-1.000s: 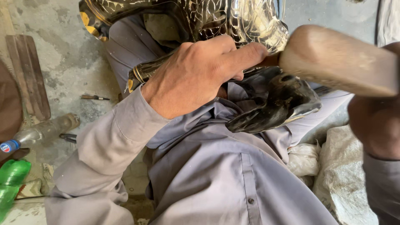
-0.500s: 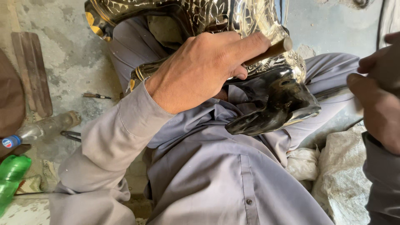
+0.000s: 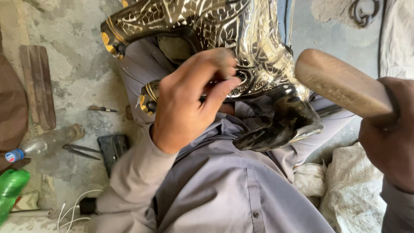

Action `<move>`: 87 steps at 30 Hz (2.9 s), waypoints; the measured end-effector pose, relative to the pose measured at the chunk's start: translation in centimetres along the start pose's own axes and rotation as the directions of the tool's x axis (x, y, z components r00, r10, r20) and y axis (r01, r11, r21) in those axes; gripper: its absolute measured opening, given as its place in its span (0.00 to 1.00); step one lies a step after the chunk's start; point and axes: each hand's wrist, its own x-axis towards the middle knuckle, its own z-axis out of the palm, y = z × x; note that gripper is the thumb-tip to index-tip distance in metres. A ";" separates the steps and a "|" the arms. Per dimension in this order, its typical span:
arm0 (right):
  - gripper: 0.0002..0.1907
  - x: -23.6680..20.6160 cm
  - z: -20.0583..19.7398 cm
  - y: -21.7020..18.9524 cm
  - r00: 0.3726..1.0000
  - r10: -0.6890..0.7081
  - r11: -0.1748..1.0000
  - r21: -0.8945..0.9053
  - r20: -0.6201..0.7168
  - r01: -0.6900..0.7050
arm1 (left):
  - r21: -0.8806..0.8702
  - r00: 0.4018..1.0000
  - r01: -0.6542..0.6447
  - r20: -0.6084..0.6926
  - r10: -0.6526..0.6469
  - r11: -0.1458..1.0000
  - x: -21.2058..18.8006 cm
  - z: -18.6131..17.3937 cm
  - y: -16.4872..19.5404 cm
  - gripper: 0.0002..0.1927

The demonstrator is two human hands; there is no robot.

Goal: The person sits on the floor holding a small punch against an engraved brass camel figurine resting on their lap and strikes the punch with a wooden mallet, working the decorated surface section by section and repositioning the tool to continue the pattern work.

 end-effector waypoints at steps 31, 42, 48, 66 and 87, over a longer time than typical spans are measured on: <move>0.38 12.6 -8.7 -17.2 0.922 -0.362 0.893 -0.233 0.135 0.385 | -0.022 0.909 0.302 -0.294 -0.295 0.953 -4.4 2.8 -3.2 0.07; 0.33 12.1 -7.9 -18.2 0.937 -0.347 0.912 -0.218 0.039 0.347 | 0.220 0.942 0.060 -0.335 0.017 0.974 -5.9 3.1 -5.0 0.10; 0.31 11.9 -7.6 -17.5 0.934 -0.356 0.913 -0.201 0.032 0.355 | 0.251 0.905 0.003 -0.413 0.104 0.968 -5.7 2.8 -5.1 0.11; 0.30 12.1 -7.7 -18.1 0.939 -0.335 0.887 -0.309 0.077 0.342 | -0.144 0.922 0.294 -0.217 -0.320 0.945 -5.2 2.1 -4.5 0.09; 0.21 9.5 -8.5 -17.1 0.924 -0.370 0.732 -0.583 0.097 0.354 | -0.051 0.931 0.237 -0.273 -0.242 0.970 -5.3 3.0 -4.4 0.09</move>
